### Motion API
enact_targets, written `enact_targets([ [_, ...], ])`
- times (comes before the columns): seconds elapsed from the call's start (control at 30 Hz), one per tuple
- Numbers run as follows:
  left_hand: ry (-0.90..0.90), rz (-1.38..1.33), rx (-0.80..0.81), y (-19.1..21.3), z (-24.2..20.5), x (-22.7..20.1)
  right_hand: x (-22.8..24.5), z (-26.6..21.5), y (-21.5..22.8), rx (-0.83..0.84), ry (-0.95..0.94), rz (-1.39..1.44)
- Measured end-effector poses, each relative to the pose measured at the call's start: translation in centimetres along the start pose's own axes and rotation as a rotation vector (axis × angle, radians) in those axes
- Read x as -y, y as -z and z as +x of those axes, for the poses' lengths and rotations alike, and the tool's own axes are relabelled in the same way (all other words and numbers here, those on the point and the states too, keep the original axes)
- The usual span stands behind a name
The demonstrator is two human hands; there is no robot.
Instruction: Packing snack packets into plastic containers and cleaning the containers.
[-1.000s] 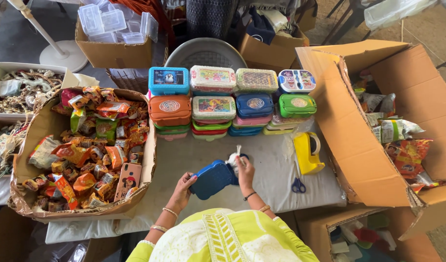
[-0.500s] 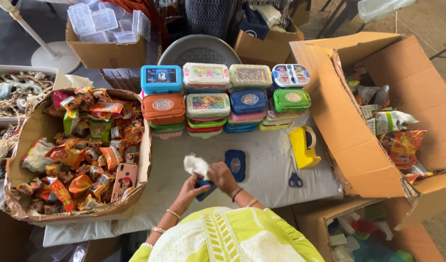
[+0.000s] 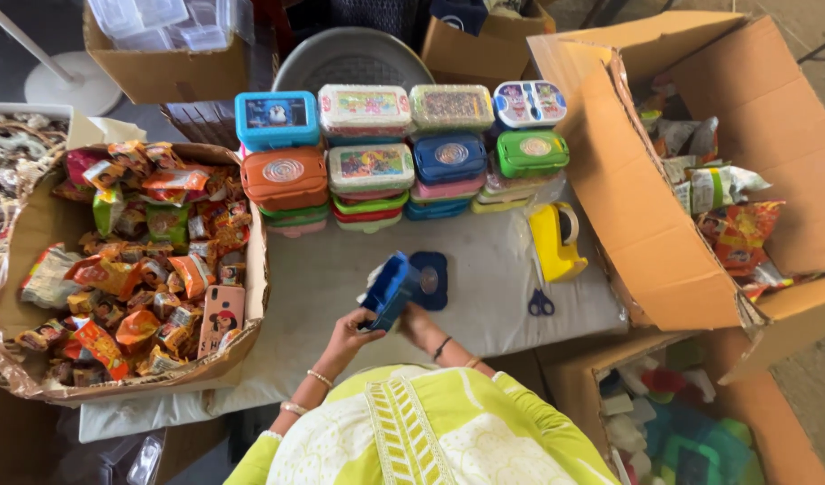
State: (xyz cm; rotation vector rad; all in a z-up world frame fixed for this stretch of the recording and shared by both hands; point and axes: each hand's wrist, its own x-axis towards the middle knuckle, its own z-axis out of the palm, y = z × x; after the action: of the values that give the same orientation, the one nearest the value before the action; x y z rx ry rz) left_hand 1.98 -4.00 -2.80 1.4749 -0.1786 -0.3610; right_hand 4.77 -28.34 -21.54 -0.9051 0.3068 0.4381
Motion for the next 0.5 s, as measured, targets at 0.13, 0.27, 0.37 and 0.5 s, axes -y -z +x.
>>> enact_targets([
  [0.13, -0.212, 0.425, -0.129, 1.2, 0.5, 1.2, 5.7, -7.4, -11.4, -0.084, -0.201, 0.19],
  [0.27, -0.33, 0.769, -0.273, 3.0, 0.4, 0.7, 7.8, -7.0, -7.4, -0.062, -0.032, -0.721],
  [0.37, -0.282, 0.976, -0.277, 3.9, 0.7, -0.9, 10.7, -5.8, -4.3, -0.345, 0.386, -1.388],
  [0.5, -0.244, 1.172, -0.191, 5.1, 1.5, 0.4, 14.6, -6.9, -7.9, -0.501, 0.468, -1.783],
])
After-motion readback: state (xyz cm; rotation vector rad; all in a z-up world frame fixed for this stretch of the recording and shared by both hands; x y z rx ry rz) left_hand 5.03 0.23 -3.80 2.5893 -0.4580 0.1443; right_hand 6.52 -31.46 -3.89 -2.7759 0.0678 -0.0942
